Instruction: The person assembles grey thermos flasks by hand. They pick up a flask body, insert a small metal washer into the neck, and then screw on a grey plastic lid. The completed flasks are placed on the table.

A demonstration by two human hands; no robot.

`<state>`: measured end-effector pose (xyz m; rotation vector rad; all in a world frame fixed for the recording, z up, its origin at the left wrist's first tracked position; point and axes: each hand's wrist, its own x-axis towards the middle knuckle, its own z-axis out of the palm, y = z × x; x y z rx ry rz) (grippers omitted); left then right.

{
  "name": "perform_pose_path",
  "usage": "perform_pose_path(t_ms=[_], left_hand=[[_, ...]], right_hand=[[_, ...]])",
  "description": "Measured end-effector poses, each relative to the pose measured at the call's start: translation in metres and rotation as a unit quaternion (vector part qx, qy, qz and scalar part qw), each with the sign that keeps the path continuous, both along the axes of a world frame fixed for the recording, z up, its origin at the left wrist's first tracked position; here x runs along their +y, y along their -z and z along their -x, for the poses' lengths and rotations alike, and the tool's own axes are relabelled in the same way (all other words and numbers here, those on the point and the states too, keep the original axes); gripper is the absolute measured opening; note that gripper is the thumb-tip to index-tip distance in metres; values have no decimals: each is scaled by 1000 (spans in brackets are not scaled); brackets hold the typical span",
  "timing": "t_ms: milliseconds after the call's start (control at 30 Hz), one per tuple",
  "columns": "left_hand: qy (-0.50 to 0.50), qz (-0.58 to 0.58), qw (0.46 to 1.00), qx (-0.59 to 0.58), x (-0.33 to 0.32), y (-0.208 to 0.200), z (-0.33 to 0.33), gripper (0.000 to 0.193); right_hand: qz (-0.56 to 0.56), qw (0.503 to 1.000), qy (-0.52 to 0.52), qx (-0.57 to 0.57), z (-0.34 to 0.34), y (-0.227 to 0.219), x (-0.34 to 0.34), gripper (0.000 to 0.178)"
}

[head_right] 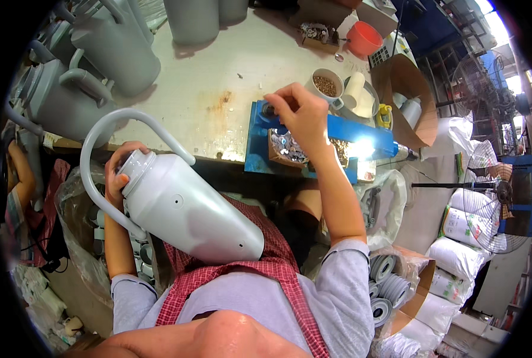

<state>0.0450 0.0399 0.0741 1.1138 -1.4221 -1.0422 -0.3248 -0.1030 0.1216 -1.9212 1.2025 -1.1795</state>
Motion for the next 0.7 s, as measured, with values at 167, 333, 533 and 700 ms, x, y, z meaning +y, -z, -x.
perform_pose_path(t_ms=[167, 333, 533, 700], left_hand=[[-13, 6, 1000, 0, 0, 4, 3, 74], [-50, -16, 998, 39, 17, 4, 7, 77], [-96, 74, 992, -27, 16, 7, 14, 48], [-46, 17, 987, -150, 14, -7, 5, 36]], right_hand=[[-71, 996, -28, -35, 4, 1, -2, 13], [91, 994, -5, 60, 45, 17, 34, 23], [103, 947, 11, 305, 88, 107, 34, 21], [119, 923, 3, 366, 89, 127, 21, 17]])
